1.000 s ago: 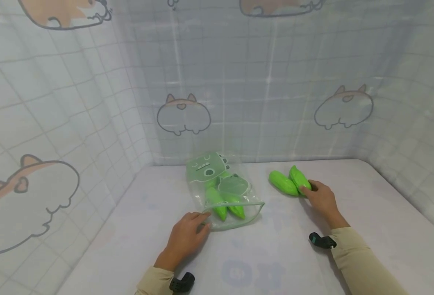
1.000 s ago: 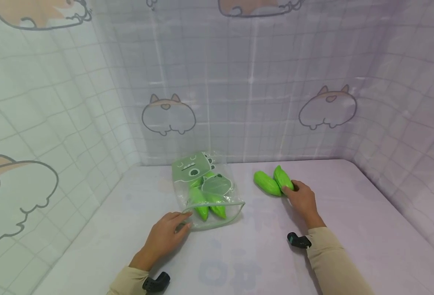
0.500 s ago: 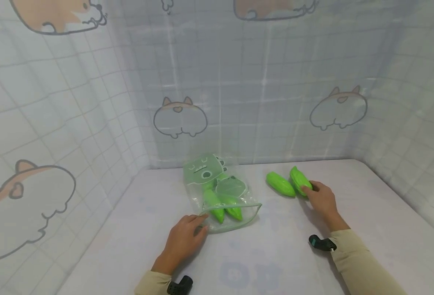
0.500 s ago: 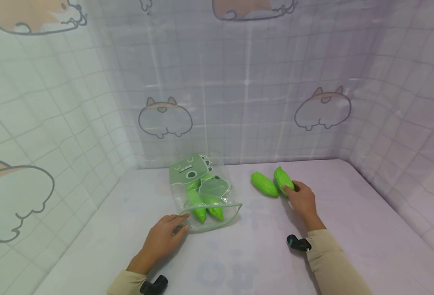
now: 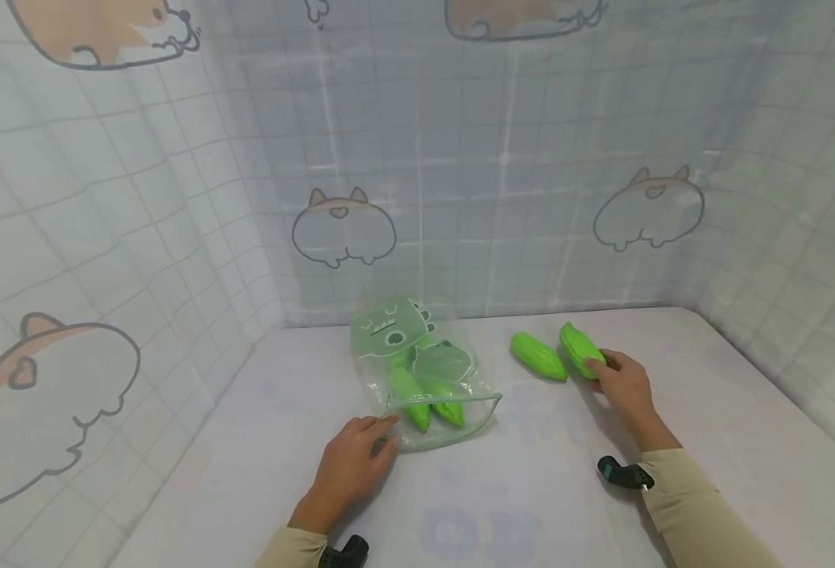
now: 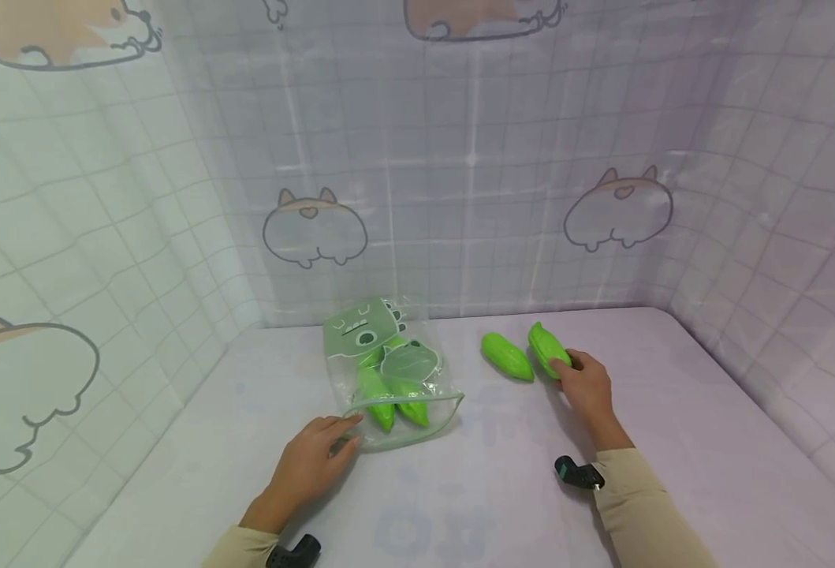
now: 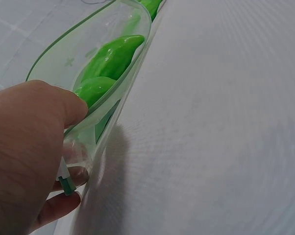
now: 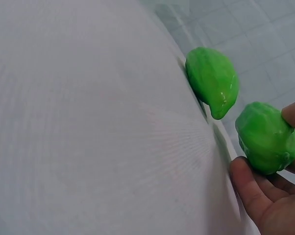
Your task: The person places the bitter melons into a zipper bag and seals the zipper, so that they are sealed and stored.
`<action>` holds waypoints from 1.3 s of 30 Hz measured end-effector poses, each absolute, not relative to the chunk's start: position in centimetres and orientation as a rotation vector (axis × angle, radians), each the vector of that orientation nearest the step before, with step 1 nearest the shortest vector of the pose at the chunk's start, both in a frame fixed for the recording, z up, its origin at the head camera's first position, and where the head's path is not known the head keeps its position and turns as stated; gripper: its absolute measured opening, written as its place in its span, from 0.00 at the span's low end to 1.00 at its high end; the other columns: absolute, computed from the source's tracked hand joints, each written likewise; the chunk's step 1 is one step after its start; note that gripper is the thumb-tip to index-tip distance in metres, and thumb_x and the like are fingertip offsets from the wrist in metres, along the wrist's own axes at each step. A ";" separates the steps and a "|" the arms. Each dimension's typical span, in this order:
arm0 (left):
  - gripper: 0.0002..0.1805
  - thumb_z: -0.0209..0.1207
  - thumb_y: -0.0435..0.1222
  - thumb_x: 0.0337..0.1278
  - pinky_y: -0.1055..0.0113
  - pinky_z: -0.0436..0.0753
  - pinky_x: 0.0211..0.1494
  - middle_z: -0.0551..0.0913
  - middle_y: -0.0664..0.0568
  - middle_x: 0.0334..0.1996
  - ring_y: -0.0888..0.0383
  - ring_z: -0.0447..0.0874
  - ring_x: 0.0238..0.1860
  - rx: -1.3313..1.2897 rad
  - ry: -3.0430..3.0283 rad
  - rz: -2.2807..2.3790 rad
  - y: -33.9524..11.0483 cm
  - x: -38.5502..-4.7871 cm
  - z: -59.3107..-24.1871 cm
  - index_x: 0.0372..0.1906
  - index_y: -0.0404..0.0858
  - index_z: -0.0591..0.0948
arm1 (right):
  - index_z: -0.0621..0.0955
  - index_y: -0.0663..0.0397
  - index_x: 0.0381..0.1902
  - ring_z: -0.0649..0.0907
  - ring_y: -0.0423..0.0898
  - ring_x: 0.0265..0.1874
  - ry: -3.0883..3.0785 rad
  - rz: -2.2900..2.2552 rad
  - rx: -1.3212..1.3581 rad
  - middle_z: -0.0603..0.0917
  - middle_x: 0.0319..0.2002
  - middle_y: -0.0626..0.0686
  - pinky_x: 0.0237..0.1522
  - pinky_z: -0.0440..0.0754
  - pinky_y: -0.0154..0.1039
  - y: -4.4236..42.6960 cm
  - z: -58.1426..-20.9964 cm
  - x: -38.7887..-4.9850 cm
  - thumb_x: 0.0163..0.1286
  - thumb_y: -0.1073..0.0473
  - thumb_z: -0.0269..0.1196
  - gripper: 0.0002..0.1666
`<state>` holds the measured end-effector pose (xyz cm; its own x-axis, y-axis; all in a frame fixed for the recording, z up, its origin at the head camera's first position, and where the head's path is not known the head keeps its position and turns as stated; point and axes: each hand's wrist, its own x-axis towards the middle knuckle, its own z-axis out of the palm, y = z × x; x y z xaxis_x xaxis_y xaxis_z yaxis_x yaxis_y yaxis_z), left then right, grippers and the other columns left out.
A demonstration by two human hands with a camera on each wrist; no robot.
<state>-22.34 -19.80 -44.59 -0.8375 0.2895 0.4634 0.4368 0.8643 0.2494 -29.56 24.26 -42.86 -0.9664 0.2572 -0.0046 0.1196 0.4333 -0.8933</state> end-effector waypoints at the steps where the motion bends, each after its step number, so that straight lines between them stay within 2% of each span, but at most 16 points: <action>1: 0.19 0.66 0.45 0.61 0.55 0.83 0.46 0.86 0.54 0.45 0.54 0.82 0.47 -0.535 -2.620 -0.489 -19.8 -22.3 -44.5 0.56 0.49 0.86 | 0.61 0.68 0.74 0.79 0.61 0.56 -2.535 1.586 -0.343 0.69 0.67 0.70 0.53 0.82 0.43 24.2 -42.8 -29.6 0.77 0.45 0.53 0.40; 9: 0.18 0.66 0.45 0.60 0.55 0.83 0.45 0.86 0.54 0.45 0.55 0.82 0.46 -0.536 -2.616 -0.486 -19.9 -22.3 -44.6 0.56 0.49 0.86 | 0.61 0.65 0.76 0.74 0.59 0.61 -2.490 1.662 -0.384 0.67 0.69 0.68 0.60 0.76 0.50 23.9 -42.4 -29.4 0.77 0.44 0.53 0.40; 14: 0.18 0.66 0.44 0.60 0.56 0.83 0.46 0.86 0.55 0.45 0.56 0.82 0.46 -0.525 -2.625 -0.481 -20.0 -22.3 -44.7 0.55 0.49 0.86 | 0.62 0.64 0.75 0.75 0.59 0.60 -2.461 1.699 -0.384 0.68 0.69 0.68 0.62 0.74 0.52 23.7 -42.0 -29.3 0.76 0.46 0.54 0.40; 17: 0.18 0.67 0.44 0.60 0.56 0.83 0.45 0.86 0.55 0.44 0.56 0.82 0.46 -0.523 -2.622 -0.485 -20.0 -22.3 -44.7 0.55 0.49 0.86 | 0.62 0.64 0.75 0.76 0.59 0.59 -2.468 1.691 -0.355 0.69 0.69 0.67 0.61 0.75 0.50 23.6 -41.9 -29.0 0.76 0.46 0.55 0.39; 26: 0.18 0.66 0.44 0.60 0.56 0.83 0.45 0.86 0.55 0.45 0.56 0.82 0.45 -0.557 -2.621 -0.500 -19.8 -22.4 -44.6 0.55 0.48 0.86 | 0.63 0.68 0.73 0.79 0.59 0.57 -2.541 1.629 -0.218 0.69 0.66 0.69 0.51 0.81 0.36 23.6 -40.9 -26.4 0.77 0.51 0.54 0.36; 32: 0.18 0.67 0.44 0.60 0.56 0.83 0.44 0.86 0.54 0.44 0.55 0.82 0.45 -0.560 -2.605 -0.495 -19.9 -22.5 -44.4 0.54 0.49 0.87 | 0.62 0.63 0.75 0.82 0.59 0.53 -2.548 1.656 -0.154 0.69 0.66 0.72 0.53 0.80 0.41 23.7 -40.6 -25.4 0.78 0.51 0.55 0.36; 39: 0.17 0.66 0.44 0.61 0.56 0.83 0.45 0.86 0.55 0.44 0.56 0.82 0.45 -0.554 -2.634 -0.491 -19.9 -22.4 -44.4 0.54 0.48 0.87 | 0.63 0.61 0.76 0.78 0.62 0.58 -2.493 1.745 -0.067 0.69 0.65 0.72 0.51 0.83 0.39 23.0 -40.7 -24.8 0.78 0.57 0.55 0.33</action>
